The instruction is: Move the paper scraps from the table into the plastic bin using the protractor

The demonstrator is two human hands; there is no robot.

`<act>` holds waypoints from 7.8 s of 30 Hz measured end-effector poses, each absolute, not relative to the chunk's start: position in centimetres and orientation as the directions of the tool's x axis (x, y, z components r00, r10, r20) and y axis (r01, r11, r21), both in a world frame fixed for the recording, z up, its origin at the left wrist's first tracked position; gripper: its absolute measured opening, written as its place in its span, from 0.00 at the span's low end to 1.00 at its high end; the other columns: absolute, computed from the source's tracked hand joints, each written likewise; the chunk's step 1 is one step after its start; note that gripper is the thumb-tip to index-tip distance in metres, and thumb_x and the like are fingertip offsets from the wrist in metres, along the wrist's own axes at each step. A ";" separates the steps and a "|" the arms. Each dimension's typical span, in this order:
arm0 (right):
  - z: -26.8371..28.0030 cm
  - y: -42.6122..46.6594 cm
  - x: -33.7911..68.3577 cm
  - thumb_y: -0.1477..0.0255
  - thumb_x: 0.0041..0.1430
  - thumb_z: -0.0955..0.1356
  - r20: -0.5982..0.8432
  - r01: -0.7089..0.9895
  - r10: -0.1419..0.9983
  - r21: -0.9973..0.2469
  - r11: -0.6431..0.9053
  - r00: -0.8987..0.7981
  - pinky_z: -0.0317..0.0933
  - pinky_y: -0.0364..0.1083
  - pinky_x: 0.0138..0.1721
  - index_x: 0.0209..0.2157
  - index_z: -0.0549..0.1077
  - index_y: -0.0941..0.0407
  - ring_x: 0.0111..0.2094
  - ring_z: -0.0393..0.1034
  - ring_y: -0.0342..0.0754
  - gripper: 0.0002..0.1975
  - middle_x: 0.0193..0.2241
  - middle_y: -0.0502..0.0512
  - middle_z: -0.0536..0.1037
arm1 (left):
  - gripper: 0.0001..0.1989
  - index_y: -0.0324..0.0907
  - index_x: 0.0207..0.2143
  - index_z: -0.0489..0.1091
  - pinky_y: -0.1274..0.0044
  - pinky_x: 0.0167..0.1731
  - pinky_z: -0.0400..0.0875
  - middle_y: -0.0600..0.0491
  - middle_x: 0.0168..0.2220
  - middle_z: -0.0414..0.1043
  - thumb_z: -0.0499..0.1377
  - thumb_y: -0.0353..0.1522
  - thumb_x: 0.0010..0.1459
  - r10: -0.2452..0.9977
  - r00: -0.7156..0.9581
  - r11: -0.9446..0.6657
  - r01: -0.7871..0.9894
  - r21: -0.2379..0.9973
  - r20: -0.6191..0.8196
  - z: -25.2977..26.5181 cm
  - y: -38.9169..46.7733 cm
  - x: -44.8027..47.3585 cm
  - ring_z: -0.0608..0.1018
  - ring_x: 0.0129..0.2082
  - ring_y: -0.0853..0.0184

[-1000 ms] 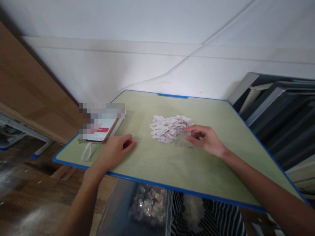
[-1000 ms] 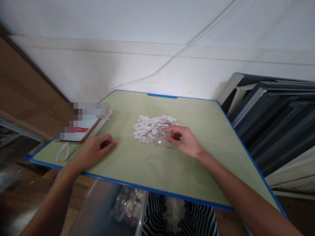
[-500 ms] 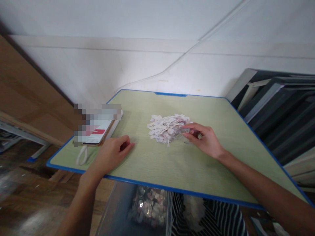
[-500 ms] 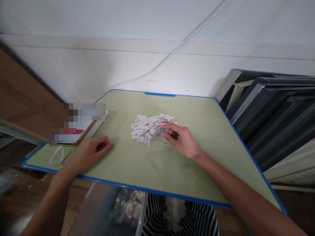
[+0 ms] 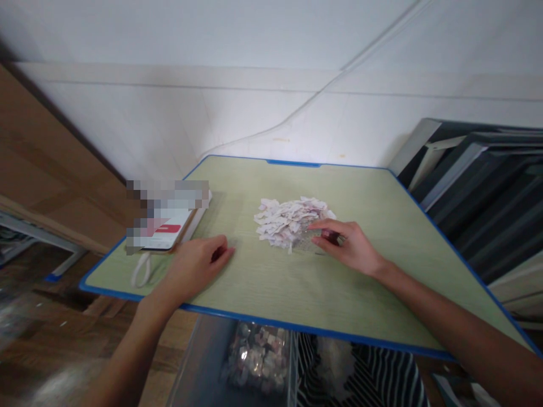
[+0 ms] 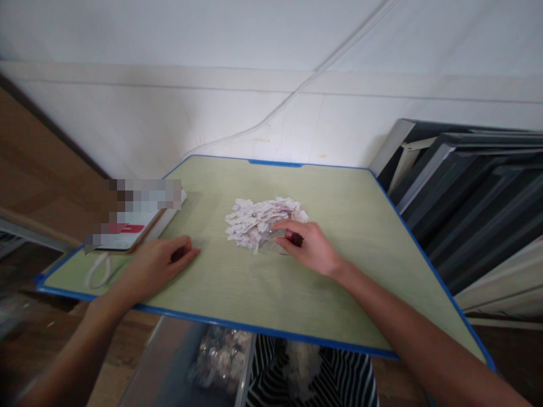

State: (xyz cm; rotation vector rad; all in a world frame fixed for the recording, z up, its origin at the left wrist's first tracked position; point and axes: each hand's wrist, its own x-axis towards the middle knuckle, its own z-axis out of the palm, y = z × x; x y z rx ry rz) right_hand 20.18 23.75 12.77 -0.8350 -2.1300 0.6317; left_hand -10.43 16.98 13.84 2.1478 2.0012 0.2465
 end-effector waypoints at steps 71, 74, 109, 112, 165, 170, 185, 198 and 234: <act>16.5 23.0 22.4 0.65 0.57 0.74 -0.288 0.330 0.175 -0.891 0.311 -0.942 0.54 0.35 0.19 0.33 0.81 0.60 0.19 0.60 0.36 0.11 0.18 0.47 0.73 | 0.21 0.42 0.35 0.77 0.71 0.32 0.62 0.43 0.39 0.81 0.45 0.39 0.62 0.992 0.045 -0.045 0.999 -0.003 0.117 13.8 29.1 -7.7 0.78 0.38 0.57; 16.7 23.1 22.6 0.65 0.58 0.73 -0.277 0.327 0.194 -0.891 0.315 -0.941 0.54 0.36 0.19 0.34 0.81 0.60 0.19 0.60 0.36 0.11 0.18 0.47 0.72 | 0.21 0.42 0.35 0.77 0.71 0.31 0.62 0.43 0.39 0.81 0.45 0.39 0.62 0.991 0.050 -0.050 0.999 -0.005 0.122 13.7 29.2 -7.7 0.78 0.38 0.57; 13.2 22.7 20.0 0.64 0.53 0.70 0.127 0.389 0.895 -0.868 0.309 -0.428 0.46 0.40 0.17 0.33 0.66 0.55 0.14 0.55 0.39 0.12 0.13 0.39 0.61 | 0.22 0.40 0.38 0.78 0.72 0.31 0.63 0.43 0.40 0.81 0.45 0.37 0.63 0.990 0.045 -0.042 0.999 -0.023 0.135 13.3 29.2 -7.5 0.79 0.38 0.58; 13.0 22.1 19.3 0.66 0.54 0.69 0.095 0.415 0.857 -0.844 0.339 -0.506 0.43 0.40 0.17 0.29 0.64 0.54 0.15 0.51 0.38 0.09 0.13 0.39 0.57 | 0.22 0.40 0.38 0.78 0.71 0.30 0.62 0.43 0.40 0.81 0.45 0.37 0.63 0.990 0.043 -0.040 0.999 -0.026 0.132 13.4 29.2 -7.5 0.79 0.38 0.58; 15.5 23.2 21.1 0.61 0.57 0.72 0.296 0.395 0.858 -0.791 0.466 -0.420 0.60 0.44 0.25 0.37 0.82 0.53 0.25 0.66 0.43 0.12 0.35 0.56 0.82 | 0.22 0.42 0.38 0.78 0.71 0.33 0.65 0.44 0.40 0.81 0.45 0.39 0.63 0.991 0.042 -0.040 0.999 -0.017 0.130 13.3 29.3 -7.5 0.79 0.39 0.58; 15.0 24.8 22.4 0.59 0.58 0.70 0.354 0.499 0.863 -0.709 0.499 -0.360 0.58 0.45 0.22 0.36 0.82 0.54 0.22 0.64 0.43 0.14 0.34 0.58 0.83 | 0.23 0.42 0.39 0.78 0.71 0.34 0.66 0.43 0.41 0.81 0.44 0.39 0.63 0.990 0.051 -0.047 0.998 -0.034 0.128 13.4 29.3 -7.5 0.79 0.41 0.56; 14.4 23.8 21.3 0.66 0.59 0.69 0.395 0.500 0.812 -0.645 0.578 -0.429 0.62 0.44 0.24 0.37 0.83 0.55 0.20 0.63 0.42 0.11 0.31 0.56 0.83 | 0.24 0.42 0.40 0.78 0.71 0.34 0.65 0.43 0.42 0.81 0.43 0.41 0.65 0.992 0.050 -0.047 0.998 -0.028 0.116 13.7 29.1 -7.4 0.79 0.41 0.57; 15.7 24.3 22.4 0.65 0.56 0.70 0.226 0.481 0.805 -0.702 0.526 -0.549 0.60 0.43 0.24 0.36 0.83 0.56 0.21 0.64 0.42 0.12 0.24 0.54 0.80 | 0.24 0.41 0.40 0.78 0.70 0.35 0.66 0.43 0.42 0.81 0.44 0.41 0.65 0.992 0.051 -0.049 0.999 -0.018 0.120 13.5 29.2 -7.5 0.80 0.42 0.55; 16.0 24.2 22.7 0.65 0.56 0.69 -0.029 0.449 0.665 -0.760 0.470 -0.746 0.58 0.42 0.25 0.33 0.79 0.60 0.24 0.65 0.43 0.12 0.24 0.54 0.76 | 0.23 0.38 0.42 0.77 0.68 0.37 0.71 0.39 0.42 0.80 0.46 0.41 0.62 0.991 -0.026 0.029 0.999 -0.023 0.133 13.7 28.8 -6.7 0.81 0.42 0.51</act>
